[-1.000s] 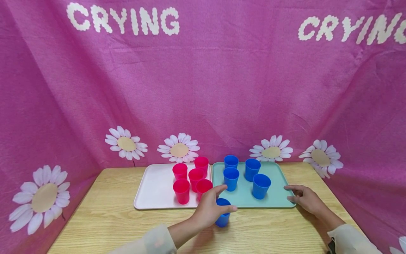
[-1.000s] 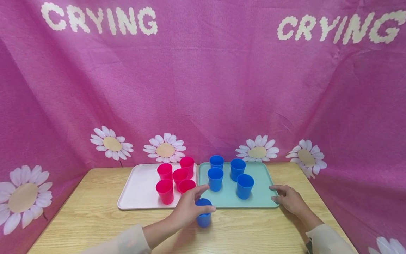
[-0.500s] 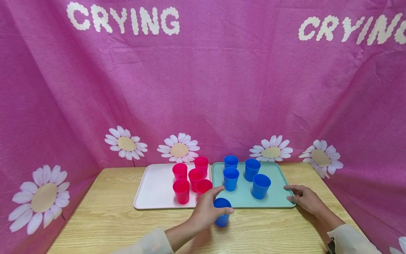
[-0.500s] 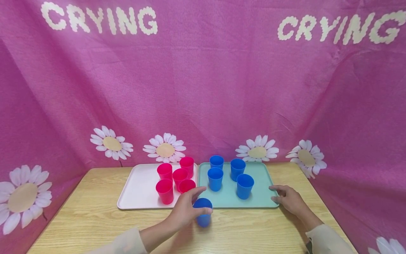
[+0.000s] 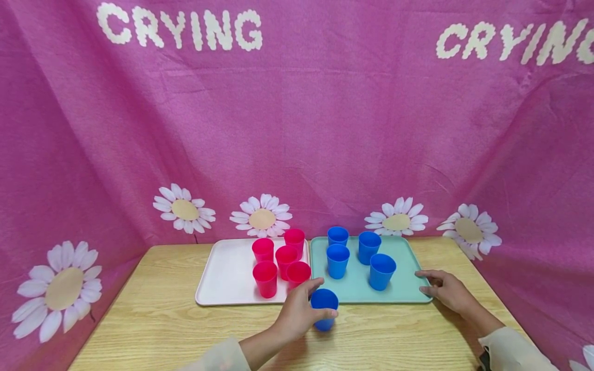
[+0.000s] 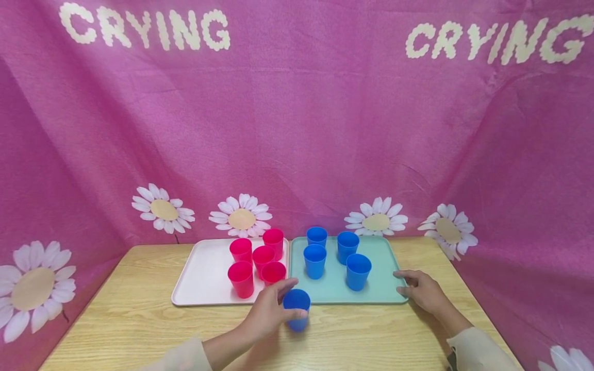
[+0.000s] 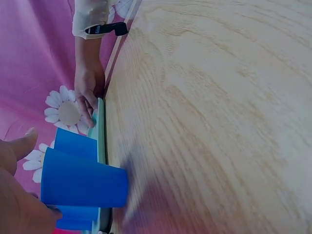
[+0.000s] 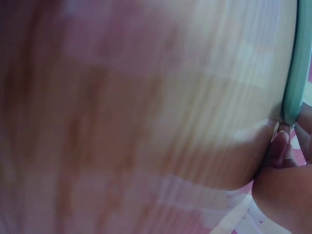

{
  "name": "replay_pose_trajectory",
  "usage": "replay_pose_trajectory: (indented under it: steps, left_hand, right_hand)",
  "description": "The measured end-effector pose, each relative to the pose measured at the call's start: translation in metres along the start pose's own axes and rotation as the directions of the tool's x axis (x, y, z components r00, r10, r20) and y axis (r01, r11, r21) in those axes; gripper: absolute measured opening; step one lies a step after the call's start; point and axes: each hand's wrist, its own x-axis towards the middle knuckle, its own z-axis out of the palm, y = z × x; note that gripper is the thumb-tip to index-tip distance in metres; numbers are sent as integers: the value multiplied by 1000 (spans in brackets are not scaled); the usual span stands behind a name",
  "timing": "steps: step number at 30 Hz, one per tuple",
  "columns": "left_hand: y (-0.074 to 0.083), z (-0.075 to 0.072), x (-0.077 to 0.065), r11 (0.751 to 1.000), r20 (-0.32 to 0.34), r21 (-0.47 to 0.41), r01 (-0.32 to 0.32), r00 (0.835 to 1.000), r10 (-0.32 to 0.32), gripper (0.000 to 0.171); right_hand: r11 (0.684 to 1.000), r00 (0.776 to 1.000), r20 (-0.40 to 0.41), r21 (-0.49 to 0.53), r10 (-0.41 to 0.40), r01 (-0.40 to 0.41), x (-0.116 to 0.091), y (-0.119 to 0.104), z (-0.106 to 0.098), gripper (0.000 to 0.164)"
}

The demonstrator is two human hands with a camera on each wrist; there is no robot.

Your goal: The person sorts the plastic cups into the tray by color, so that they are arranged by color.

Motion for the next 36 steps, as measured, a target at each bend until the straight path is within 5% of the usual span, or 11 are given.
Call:
replay_pose_trajectory:
  steps: [36]
  left_hand:
    - [-13, 7, 1, 997, 10, -4, 74, 997, -74, 76]
  right_hand:
    - [1000, 1000, 9, -6, 25, -24, 2, 0, -1, 45]
